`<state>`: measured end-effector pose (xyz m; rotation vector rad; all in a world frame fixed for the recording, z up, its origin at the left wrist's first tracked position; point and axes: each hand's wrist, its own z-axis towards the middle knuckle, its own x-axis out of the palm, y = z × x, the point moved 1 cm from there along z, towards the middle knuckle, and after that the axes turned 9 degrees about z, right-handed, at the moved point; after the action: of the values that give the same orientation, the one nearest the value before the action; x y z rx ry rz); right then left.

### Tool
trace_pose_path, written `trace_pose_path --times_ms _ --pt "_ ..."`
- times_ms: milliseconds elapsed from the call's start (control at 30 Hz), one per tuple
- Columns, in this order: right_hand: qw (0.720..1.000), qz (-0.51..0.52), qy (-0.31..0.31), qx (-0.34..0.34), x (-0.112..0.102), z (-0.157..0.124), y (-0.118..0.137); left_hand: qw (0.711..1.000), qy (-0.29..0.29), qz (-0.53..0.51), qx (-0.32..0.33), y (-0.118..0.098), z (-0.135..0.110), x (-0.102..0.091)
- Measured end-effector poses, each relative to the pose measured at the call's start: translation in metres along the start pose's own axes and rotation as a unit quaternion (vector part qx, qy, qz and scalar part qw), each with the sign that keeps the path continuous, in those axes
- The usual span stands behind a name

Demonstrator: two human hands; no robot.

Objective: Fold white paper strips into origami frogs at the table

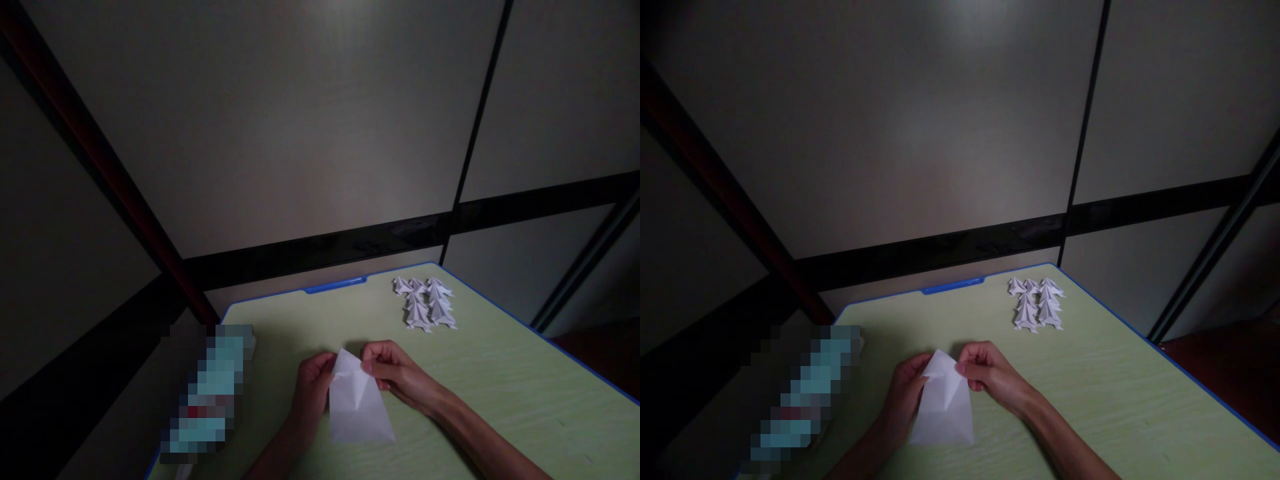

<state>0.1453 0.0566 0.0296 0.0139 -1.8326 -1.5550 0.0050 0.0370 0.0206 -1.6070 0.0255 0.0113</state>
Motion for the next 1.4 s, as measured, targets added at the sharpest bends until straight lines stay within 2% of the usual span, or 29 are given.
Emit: trace_pose_path --times_ms 233,400,767,1000,1233,1400 --pt "0.998 -0.045 0.032 0.014 0.000 -0.002 -0.004 0.997 0.061 0.040 0.022 -0.004 -0.005 0.007" --pt "0.995 -0.081 0.056 0.013 0.000 -0.003 -0.004 0.995 0.079 0.054 0.009 -0.003 -0.007 0.009" --pt "0.997 -0.038 0.061 0.026 0.006 -0.003 -0.002 0.989 0.136 0.048 0.017 -0.003 -0.008 0.008" --pt "0.993 -0.106 0.050 -0.004 0.011 -0.006 0.003 0.991 0.125 0.047 0.010 -0.003 -0.009 0.008" --pt "0.997 -0.055 0.058 -0.006 0.009 -0.003 -0.003 0.992 0.120 0.039 0.012 -0.005 -0.007 0.009" --pt "0.992 -0.109 0.062 -0.028 0.008 -0.003 -0.001 0.992 0.123 0.031 0.022 -0.004 -0.006 0.008"
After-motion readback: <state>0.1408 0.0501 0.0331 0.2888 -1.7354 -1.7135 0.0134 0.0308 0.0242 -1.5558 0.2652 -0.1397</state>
